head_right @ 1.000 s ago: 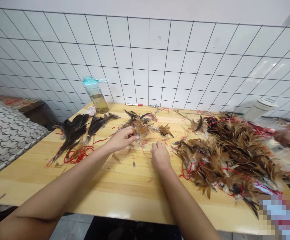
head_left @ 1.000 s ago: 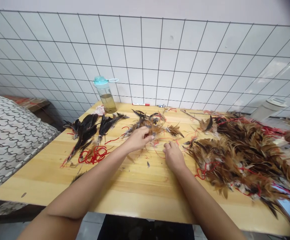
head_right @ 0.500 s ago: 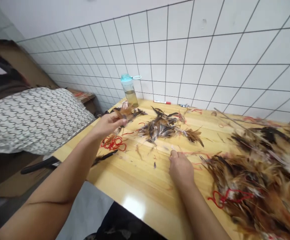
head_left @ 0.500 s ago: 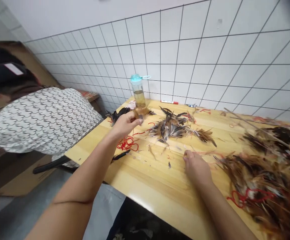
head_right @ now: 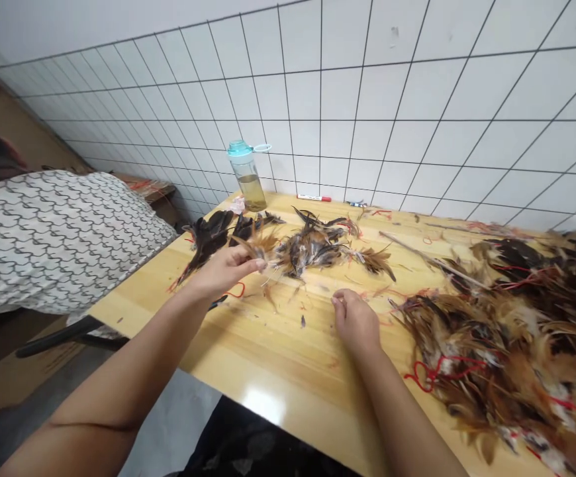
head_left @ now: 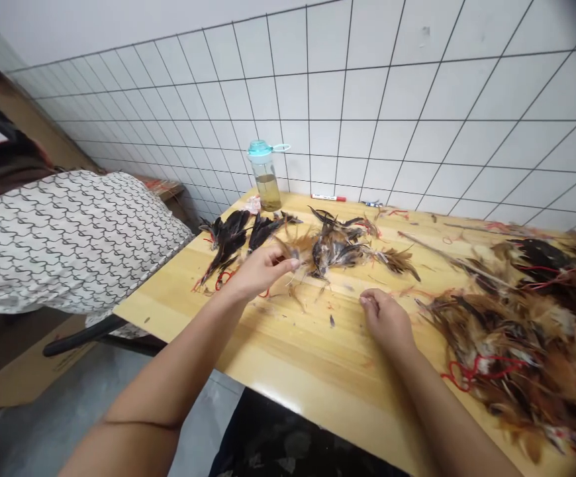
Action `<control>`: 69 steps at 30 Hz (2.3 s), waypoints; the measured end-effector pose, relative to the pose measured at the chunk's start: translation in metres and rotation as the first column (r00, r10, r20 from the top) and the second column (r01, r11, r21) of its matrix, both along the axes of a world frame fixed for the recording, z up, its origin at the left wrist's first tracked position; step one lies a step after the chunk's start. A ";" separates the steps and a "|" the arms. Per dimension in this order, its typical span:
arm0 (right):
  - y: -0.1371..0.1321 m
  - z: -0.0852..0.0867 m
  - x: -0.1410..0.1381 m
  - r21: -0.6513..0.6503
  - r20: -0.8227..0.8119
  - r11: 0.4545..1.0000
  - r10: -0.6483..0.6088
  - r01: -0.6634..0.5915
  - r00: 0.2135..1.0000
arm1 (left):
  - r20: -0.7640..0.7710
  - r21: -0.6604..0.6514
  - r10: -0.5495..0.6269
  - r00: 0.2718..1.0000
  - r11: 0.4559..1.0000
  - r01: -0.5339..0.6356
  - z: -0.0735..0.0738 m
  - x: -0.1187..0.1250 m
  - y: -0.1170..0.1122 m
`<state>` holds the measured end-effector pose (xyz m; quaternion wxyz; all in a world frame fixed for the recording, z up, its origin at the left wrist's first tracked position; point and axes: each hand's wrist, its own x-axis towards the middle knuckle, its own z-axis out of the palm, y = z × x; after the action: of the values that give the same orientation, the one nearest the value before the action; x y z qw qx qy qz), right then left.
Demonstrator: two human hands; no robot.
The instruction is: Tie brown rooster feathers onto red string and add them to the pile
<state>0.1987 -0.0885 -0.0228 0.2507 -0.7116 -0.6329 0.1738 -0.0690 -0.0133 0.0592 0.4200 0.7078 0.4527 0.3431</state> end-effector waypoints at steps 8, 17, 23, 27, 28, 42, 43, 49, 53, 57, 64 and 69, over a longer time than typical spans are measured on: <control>0.002 0.047 -0.011 -0.030 -0.777 0.989 0.066 -0.142 0.626 | 0.218 -0.023 -0.204 0.955 0.977 0.214 -0.030 0.077 -0.004; 0.011 0.037 -0.015 -0.089 -0.935 0.956 0.016 -0.279 0.353 | 0.146 0.101 -0.267 0.952 0.962 0.255 -0.046 0.090 -0.009; 0.011 0.019 -0.015 -0.071 -0.943 0.964 0.019 -0.258 0.331 | 0.332 -0.201 -0.164 0.929 0.950 0.239 -0.058 0.098 -0.019; 0.011 0.009 -0.015 -0.009 -0.944 0.963 0.080 -0.268 0.320 | 0.455 -0.310 -0.060 0.889 0.925 0.221 -0.063 0.105 -0.026; 0.011 0.006 -0.016 -0.003 -0.944 0.964 0.085 -0.267 0.318 | 0.475 -0.323 -0.048 0.879 0.919 0.225 -0.063 0.105 -0.027; 0.014 -0.015 -0.017 0.071 -0.924 0.967 0.157 -0.247 0.350 | 0.444 -0.252 -0.112 0.889 0.936 0.244 -0.063 0.103 -0.029; 0.014 -0.014 -0.017 0.077 -0.920 0.965 0.166 -0.251 0.355 | 0.442 -0.250 -0.113 0.890 0.937 0.244 -0.063 0.103 -0.029; 0.015 -0.015 -0.016 0.108 -0.895 0.949 0.222 -0.296 0.386 | 0.452 -0.273 -0.109 0.885 0.928 0.254 -0.066 0.101 -0.028; 0.015 -0.016 -0.017 0.098 -0.886 0.955 0.211 -0.279 0.412 | 0.454 -0.338 -0.086 0.887 0.904 0.261 -0.070 0.096 -0.025; 0.014 -0.014 -0.019 0.097 -0.886 0.957 0.208 -0.273 0.415 | 0.467 -0.356 -0.072 0.881 0.897 0.262 -0.070 0.096 -0.023; 0.012 -0.007 -0.014 0.104 -0.853 0.943 0.248 -0.316 0.458 | 0.558 -0.370 -0.104 0.823 0.857 0.359 -0.068 0.095 -0.017; 0.013 -0.003 -0.010 0.091 -0.852 0.917 0.274 -0.389 0.446 | 0.524 -0.339 -0.166 0.836 0.859 0.383 -0.072 0.090 -0.013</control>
<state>0.1885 -0.0758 -0.0261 0.4460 -0.4097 -0.5430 0.5817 0.0210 -0.0262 -0.0127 0.7095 0.5495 0.2902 0.3323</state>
